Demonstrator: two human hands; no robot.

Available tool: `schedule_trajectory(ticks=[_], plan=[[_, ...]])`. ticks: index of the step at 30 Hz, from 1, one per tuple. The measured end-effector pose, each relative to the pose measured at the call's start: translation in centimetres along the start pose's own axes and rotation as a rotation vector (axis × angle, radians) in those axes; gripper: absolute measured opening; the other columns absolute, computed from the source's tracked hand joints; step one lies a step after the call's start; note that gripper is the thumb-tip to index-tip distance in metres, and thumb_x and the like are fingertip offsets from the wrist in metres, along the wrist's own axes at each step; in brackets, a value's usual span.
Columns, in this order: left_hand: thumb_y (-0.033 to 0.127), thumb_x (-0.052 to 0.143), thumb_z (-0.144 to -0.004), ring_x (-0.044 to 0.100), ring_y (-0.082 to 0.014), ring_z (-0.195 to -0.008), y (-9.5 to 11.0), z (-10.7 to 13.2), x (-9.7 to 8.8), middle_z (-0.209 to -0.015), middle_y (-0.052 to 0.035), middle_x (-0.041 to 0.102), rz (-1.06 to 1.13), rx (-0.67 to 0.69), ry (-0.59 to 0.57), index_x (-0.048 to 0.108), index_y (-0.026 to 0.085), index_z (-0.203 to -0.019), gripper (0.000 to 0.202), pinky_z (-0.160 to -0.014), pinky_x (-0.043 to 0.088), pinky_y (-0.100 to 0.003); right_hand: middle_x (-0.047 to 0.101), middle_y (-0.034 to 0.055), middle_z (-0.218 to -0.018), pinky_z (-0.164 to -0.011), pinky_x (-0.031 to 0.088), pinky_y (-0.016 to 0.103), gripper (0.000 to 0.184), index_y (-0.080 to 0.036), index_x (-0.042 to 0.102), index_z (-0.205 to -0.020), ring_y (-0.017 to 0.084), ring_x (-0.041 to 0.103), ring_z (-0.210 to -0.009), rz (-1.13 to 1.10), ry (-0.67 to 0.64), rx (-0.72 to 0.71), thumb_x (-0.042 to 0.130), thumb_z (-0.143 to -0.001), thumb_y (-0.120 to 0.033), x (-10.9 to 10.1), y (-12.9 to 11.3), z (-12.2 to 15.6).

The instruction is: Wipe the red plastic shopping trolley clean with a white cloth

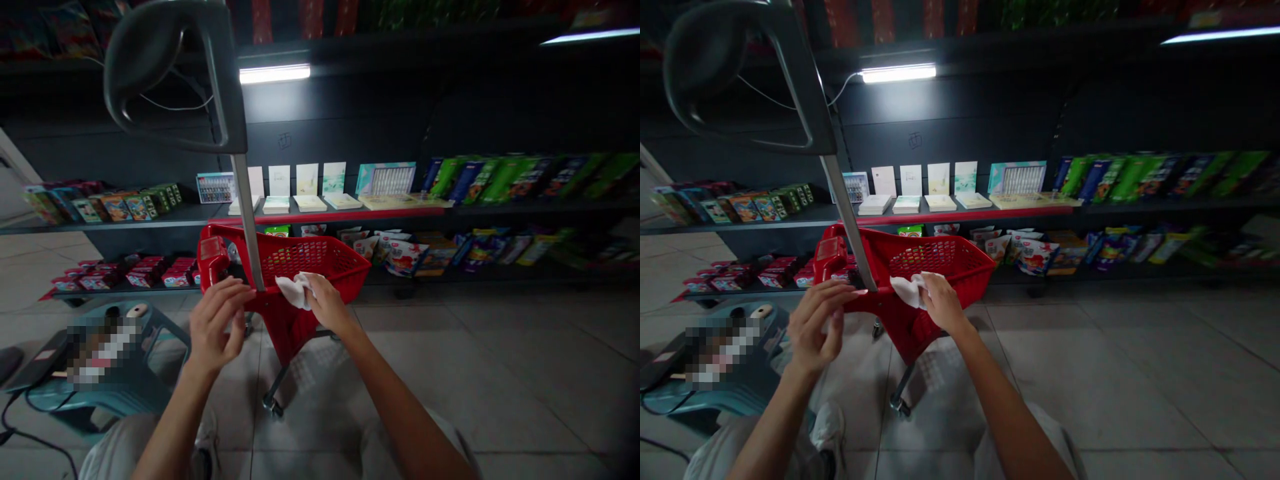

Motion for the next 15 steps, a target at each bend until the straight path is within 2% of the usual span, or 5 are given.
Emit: schedule_trajectory(ticks=[2,4,8,11,15], plan=[[0.017,0.050,-0.094,0.059,-0.0237,-0.127,1.7,-0.3,1.9,-0.122,-0.0079,0.070,0.016,0.015,-0.149,0.066,0.022,-0.122,0.033,-0.108,0.050,-0.044,0.064,0.0114,-0.133,-0.111,0.045,0.046,0.040,-0.022,0.056,-0.136,0.026,0.057,-0.126,0.012,0.003,-0.028,0.046,-0.098,-0.019,0.4,-0.7,0.1],[0.020,0.051,-0.095,0.051,-0.0255,-0.137,2.6,-0.2,4.1,-0.135,-0.0090,0.064,-0.055,-0.043,-0.294,0.062,0.023,-0.131,0.038,-0.113,0.046,-0.045,0.063,0.0121,-0.133,-0.112,0.045,0.047,0.042,-0.021,0.054,-0.138,0.026,0.056,-0.127,0.020,-0.017,-0.056,0.050,-0.096,-0.020,0.7,-1.5,0.2],[0.026,0.053,-0.096,0.040,-0.0320,-0.147,2.2,1.0,7.2,-0.150,-0.0134,0.054,-0.322,-0.181,-0.398,0.056,0.018,-0.141,0.047,-0.121,0.033,-0.053,0.059,0.0139,-0.137,-0.113,0.043,0.048,0.056,-0.019,0.049,-0.143,0.028,0.052,-0.130,0.067,-0.086,-0.103,0.055,-0.087,-0.012,1.0,-1.9,0.4],[0.027,0.052,-0.096,0.043,-0.0319,-0.144,1.1,1.8,8.1,-0.147,-0.0138,0.056,-0.410,-0.207,-0.413,0.056,0.016,-0.141,0.047,-0.125,0.025,-0.054,0.061,0.0137,-0.134,-0.112,0.043,0.047,0.056,-0.017,0.052,-0.140,0.027,0.054,-0.127,0.151,-0.147,-0.066,0.051,-0.085,-0.009,0.3,0.2,0.6],[0.026,0.050,-0.097,0.048,-0.0295,-0.139,-0.5,2.3,7.8,-0.140,-0.0114,0.062,-0.423,-0.251,-0.388,0.058,0.019,-0.140,0.044,-0.126,0.019,-0.055,0.066,0.0138,-0.130,-0.111,0.044,0.045,0.050,-0.015,0.060,-0.133,0.027,0.058,-0.123,0.239,-0.206,0.072,0.050,-0.084,-0.009,-2.5,5.6,1.3]])
Point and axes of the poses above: each hand's wrist, its own z-axis away from the middle knuckle, its own x-axis out of the palm, y = z × x, the point moved 3 cm from there along -z, towards the middle knuckle
